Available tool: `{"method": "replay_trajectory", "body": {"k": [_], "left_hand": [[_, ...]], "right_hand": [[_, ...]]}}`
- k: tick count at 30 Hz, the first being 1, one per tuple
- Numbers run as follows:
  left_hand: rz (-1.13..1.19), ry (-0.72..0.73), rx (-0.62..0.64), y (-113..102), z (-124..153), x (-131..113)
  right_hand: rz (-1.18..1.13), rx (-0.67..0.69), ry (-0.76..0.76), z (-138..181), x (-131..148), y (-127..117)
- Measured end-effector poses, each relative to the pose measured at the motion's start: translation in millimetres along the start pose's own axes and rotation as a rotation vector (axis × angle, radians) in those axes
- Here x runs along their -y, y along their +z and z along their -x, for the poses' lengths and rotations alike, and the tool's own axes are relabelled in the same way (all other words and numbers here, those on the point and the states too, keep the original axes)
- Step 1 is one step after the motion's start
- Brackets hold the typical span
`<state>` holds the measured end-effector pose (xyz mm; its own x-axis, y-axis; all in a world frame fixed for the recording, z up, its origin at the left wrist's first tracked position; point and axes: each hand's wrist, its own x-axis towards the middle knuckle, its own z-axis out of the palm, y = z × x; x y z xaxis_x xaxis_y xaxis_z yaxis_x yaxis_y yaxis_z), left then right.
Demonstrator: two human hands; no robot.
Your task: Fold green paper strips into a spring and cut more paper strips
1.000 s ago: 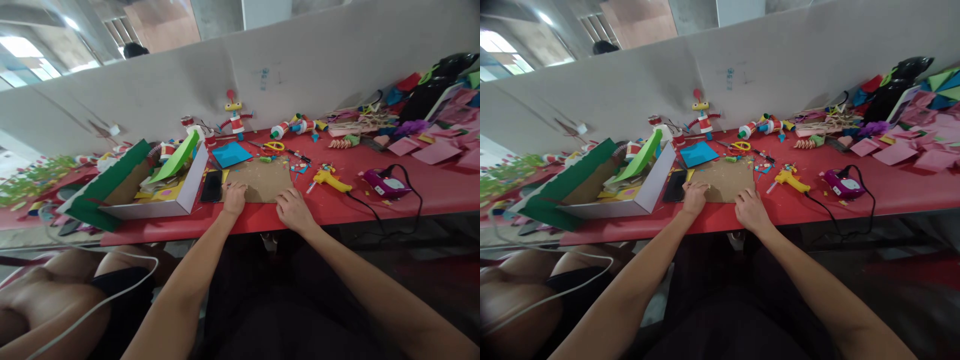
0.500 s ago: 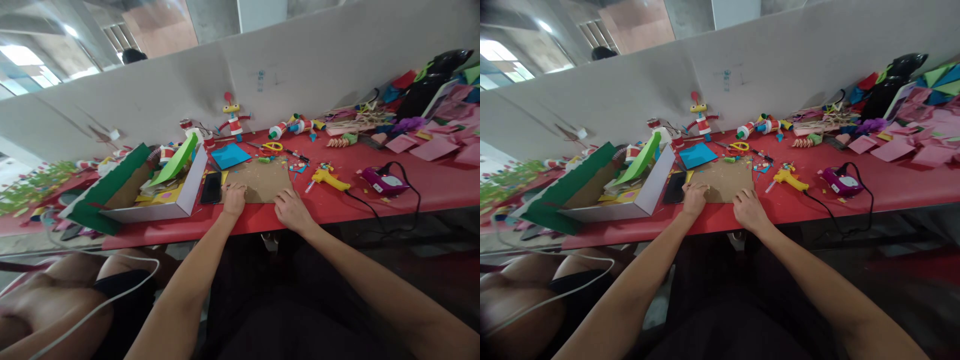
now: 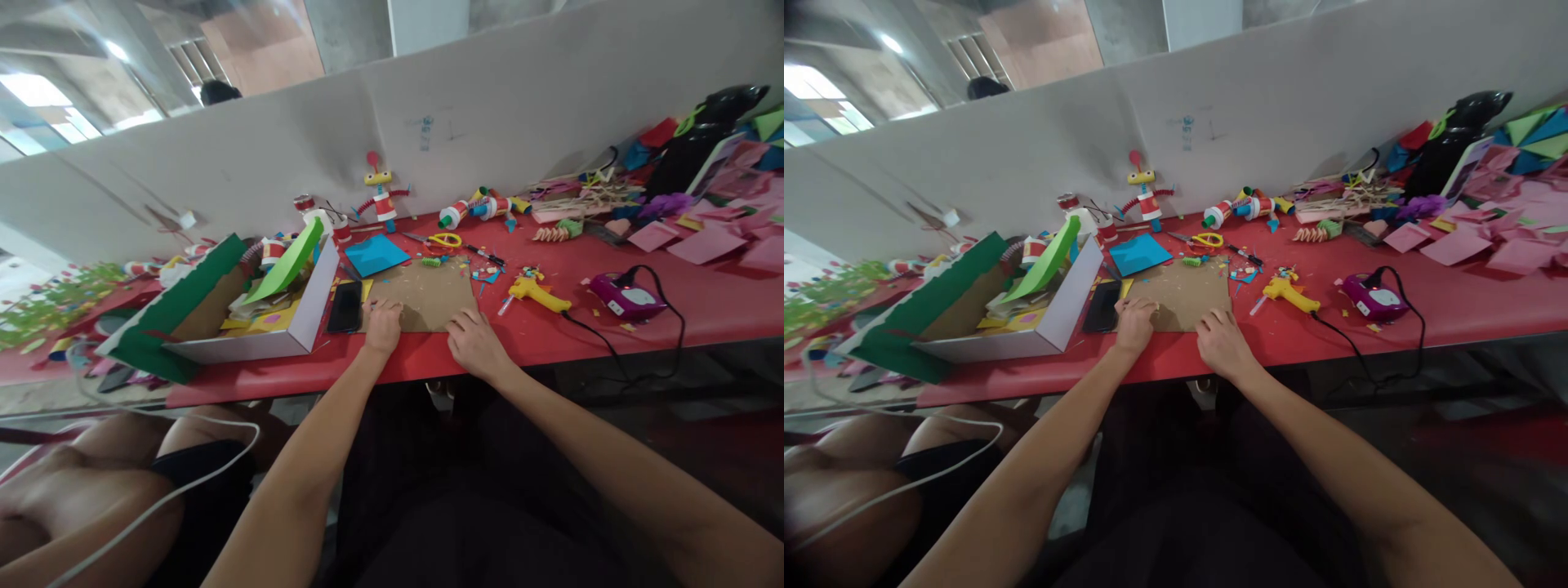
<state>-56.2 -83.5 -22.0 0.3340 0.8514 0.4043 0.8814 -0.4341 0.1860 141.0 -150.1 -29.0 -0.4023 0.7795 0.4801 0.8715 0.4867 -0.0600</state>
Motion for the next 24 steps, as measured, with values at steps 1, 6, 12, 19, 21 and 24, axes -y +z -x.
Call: {"method": "replay_trajectory", "body": {"k": [1, 6, 12, 19, 21, 24], "left_hand": [[0.002, -0.002, -0.001, -0.1, 0.0, 0.0], [0.005, 0.008, -0.007, 1.0, 0.7, 1.0], [-0.014, 0.015, -0.03, 5.2, 2.6, 3.0], [-0.03, -0.004, -0.082, 3.2, 6.8, 1.8], [-0.031, -0.01, -0.096, 1.9, 7.4, 1.4], [-0.024, -0.019, -0.1, 0.6, 7.4, 1.1]], "right_hand": [[0.0, 0.001, 0.001, -0.1, 0.2, -0.1], [-0.012, -0.006, 0.007, 0.4, 0.2, -0.3], [-0.015, -0.012, 0.01, 1.6, -0.9, 0.1], [-0.038, -0.027, 0.03, 2.4, -0.2, 1.5], [-0.04, -0.026, 0.03, 2.7, -0.6, 1.8], [-0.042, -0.021, 0.035, 3.0, -1.4, 1.7]]}}
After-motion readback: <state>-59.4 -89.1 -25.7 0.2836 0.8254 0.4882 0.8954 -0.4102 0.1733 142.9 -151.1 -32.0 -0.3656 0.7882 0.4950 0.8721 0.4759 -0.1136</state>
